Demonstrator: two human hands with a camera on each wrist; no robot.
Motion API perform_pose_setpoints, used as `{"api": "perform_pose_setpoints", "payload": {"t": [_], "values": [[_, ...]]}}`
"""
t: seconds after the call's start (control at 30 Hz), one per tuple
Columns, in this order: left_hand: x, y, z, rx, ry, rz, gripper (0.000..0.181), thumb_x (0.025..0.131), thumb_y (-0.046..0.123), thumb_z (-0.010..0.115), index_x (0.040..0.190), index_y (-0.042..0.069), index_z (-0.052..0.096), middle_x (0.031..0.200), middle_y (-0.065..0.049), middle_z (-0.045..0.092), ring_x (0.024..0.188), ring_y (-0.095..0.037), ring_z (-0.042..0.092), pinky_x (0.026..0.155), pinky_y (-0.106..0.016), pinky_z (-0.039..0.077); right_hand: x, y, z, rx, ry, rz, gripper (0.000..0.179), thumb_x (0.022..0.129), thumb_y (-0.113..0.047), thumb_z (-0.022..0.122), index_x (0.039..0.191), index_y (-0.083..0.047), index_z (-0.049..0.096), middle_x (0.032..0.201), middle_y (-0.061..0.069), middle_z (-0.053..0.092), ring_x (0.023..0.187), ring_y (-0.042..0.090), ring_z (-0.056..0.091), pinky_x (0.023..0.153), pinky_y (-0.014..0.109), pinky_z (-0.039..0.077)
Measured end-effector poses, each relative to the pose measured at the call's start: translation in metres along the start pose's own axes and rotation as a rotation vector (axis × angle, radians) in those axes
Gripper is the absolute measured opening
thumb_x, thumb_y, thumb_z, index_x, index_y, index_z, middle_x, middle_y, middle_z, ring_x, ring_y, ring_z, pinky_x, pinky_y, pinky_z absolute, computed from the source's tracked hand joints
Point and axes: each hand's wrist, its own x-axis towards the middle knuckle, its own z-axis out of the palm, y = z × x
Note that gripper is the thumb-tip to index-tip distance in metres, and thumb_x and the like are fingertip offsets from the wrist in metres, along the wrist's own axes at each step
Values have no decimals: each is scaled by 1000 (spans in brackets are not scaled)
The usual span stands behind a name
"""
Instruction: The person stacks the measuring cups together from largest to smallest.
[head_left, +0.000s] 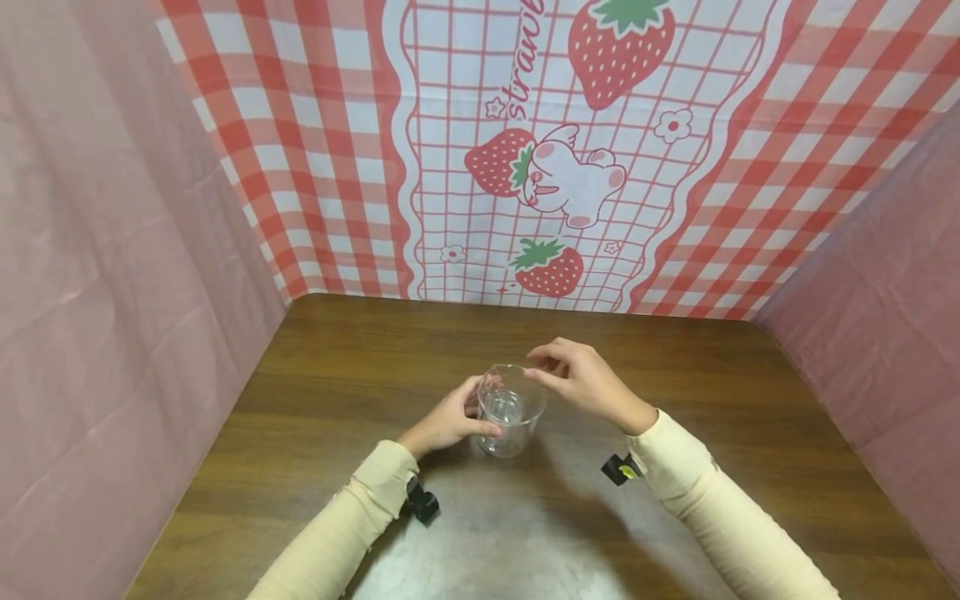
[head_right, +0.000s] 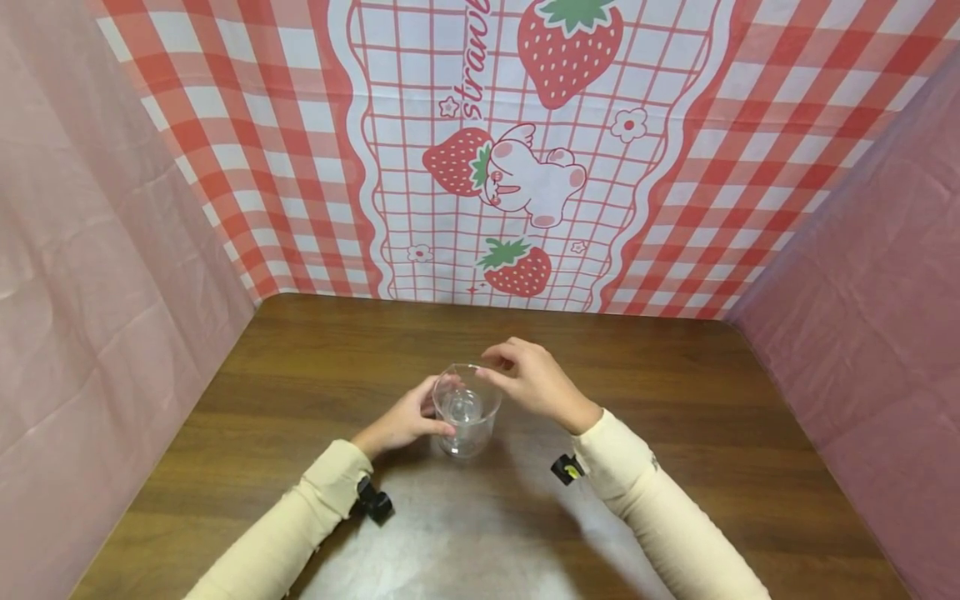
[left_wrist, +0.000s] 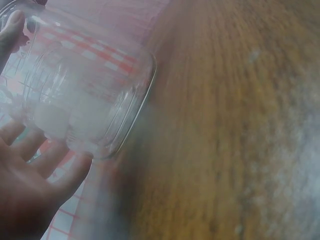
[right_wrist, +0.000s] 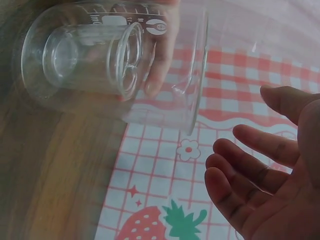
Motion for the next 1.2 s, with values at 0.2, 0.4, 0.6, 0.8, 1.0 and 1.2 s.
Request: {"api": "perform_pose_setpoints", "payload": {"t": [0.2,0.4,0.6,0.8,1.0,1.2], "values": [[0,0,0,4,-2,5,84,75,16,83,142,-4,36,149,-22,42,133,-39,48,110,-45,45,-4,6,1,16,-21,16,32,85,-23,75,110,-4,69,91,7,68,77,14,62,68,34,59],[0,1,1,19,0,7,82,76,15,82,141,-4,36,148,-24,43,132,-40,48,110,-46,46,-8,11,3,29,-45,17,42,82,-25,78,117,-4,66,96,10,67,82,22,64,69,38,59],[1,3,0,2,1,3,83,76,15,82,141,-5,36,148,-24,43,134,-40,47,110,-47,44,-12,16,4,75,-82,32,54,78,-28,82,123,-5,63,103,13,66,90,28,63,74,41,59],[1,1,0,-4,1,0,84,75,18,83,141,-3,37,149,-22,42,135,-39,45,111,-46,44,-19,26,6,101,-107,31,68,73,-28,86,129,-2,58,111,13,66,100,28,61,82,40,58],[0,0,0,5,-6,-2,81,77,12,81,141,-6,35,149,-25,42,133,-41,47,110,-46,45,-27,35,15,151,-132,42,82,68,-29,89,135,1,52,117,15,65,105,30,62,87,45,57],[0,-1,-1,11,-7,8,83,76,7,81,142,-8,33,148,-28,40,132,-44,46,109,-50,45,-31,40,26,195,-142,64,87,68,-27,89,138,3,47,121,17,64,107,31,62,88,45,57]]}}
